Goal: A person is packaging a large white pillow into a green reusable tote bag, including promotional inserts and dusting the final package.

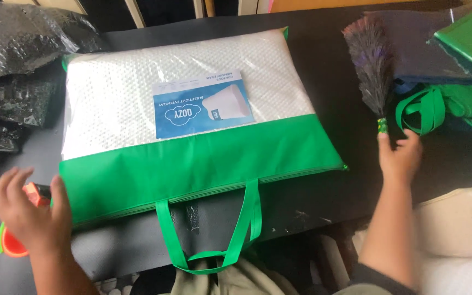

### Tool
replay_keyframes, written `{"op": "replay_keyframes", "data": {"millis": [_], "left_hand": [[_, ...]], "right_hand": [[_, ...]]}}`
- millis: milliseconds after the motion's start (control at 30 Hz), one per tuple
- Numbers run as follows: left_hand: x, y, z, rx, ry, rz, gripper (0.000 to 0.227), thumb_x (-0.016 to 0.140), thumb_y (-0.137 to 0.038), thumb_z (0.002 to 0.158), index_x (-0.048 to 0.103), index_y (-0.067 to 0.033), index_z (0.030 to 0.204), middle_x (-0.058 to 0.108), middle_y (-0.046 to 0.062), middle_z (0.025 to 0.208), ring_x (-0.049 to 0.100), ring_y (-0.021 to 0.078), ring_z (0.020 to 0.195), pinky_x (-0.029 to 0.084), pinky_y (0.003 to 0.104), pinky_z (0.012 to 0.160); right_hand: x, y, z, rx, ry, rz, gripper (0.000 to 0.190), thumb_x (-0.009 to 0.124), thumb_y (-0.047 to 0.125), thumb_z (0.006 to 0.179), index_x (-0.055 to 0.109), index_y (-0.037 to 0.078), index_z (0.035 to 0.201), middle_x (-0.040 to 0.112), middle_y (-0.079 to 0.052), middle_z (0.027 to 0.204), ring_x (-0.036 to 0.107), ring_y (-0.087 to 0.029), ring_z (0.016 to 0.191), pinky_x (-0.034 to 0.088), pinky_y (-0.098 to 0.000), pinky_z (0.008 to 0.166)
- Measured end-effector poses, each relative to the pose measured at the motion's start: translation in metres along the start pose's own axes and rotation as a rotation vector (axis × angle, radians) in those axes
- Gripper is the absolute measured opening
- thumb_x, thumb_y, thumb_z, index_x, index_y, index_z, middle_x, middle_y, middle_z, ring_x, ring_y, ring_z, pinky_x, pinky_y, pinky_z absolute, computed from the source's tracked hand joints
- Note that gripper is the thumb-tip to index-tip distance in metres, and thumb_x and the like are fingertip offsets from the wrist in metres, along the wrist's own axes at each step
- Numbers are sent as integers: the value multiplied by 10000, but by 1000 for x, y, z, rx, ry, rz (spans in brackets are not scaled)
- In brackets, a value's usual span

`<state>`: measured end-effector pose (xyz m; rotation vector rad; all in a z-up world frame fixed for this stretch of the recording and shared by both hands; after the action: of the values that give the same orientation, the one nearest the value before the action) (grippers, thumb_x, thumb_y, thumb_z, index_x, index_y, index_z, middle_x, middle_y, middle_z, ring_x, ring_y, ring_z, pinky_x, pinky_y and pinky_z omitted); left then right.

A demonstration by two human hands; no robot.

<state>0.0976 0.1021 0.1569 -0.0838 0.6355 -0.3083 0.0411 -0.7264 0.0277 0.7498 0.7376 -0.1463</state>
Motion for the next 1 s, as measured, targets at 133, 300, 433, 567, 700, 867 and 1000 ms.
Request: {"op": "replay_keyframes", "data": {"millis": [133,300,433,567,700,867,1000], "left_hand": [[51,-26,49,82,-8,-145,360,746,-36,1023,669,125,1336,590,355,1400,554,515,1289,382,568,1092],[142,16,19,-121,106,71,429,627,-326,1027,738,-110,1380,641,245,1456,567,470,1317,384,684,987],[107,2,22,-72,-133,-180,364,553,-198,1045,742,-50,1319,717,236,1267,680,454,1102,463,527,958],[146,97,-36,-314,-405,-592,374,399,-126,1092,652,83,1271,629,314,1158,628,470,1017,443,493,980],[141,92,-20,-377,-432,-884,450,300,-144,1085,582,34,1388,621,206,1364,581,236,1260,354,315,1142],[115,48,1,-397,-423,-727,541,240,-281,1118,555,63,1392,595,237,1368,607,362,1257,411,414,1141],[115,44,0,-414,-420,-697,552,218,-293,1107,533,27,1428,581,186,1389,595,314,1272,412,377,1130]], "right_hand": [[77,-15,29,165,277,-225,611,770,398,918,569,46,1375,592,-279,1240,593,-503,1101,451,-569,945],[106,101,51,127,351,195,292,596,278,1058,598,75,1268,696,-139,1065,657,-326,912,482,-462,804],[124,241,11,-172,704,835,407,603,88,1062,488,-85,1411,625,-221,1013,635,-215,643,547,-286,493],[103,357,-43,-377,1119,764,521,798,-3,774,697,3,1285,721,-166,950,605,-141,548,571,-281,522],[119,394,-52,-379,1135,412,312,828,137,795,818,101,1105,770,-179,998,661,-211,612,560,-364,640],[136,362,-27,-702,305,118,323,768,434,968,774,340,1276,661,50,961,711,-186,823,587,-332,745],[92,387,-37,-776,412,334,328,843,376,903,800,304,1221,685,42,890,709,-182,795,563,-301,738]]}}
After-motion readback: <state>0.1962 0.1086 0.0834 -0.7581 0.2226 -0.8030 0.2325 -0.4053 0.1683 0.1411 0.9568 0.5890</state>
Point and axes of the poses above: each hand's wrist, its own z-axis towards the middle knuckle, its own x-axis out of the palm, y = z × x, the point moved 9 cm from there along z, towards the middle knuckle
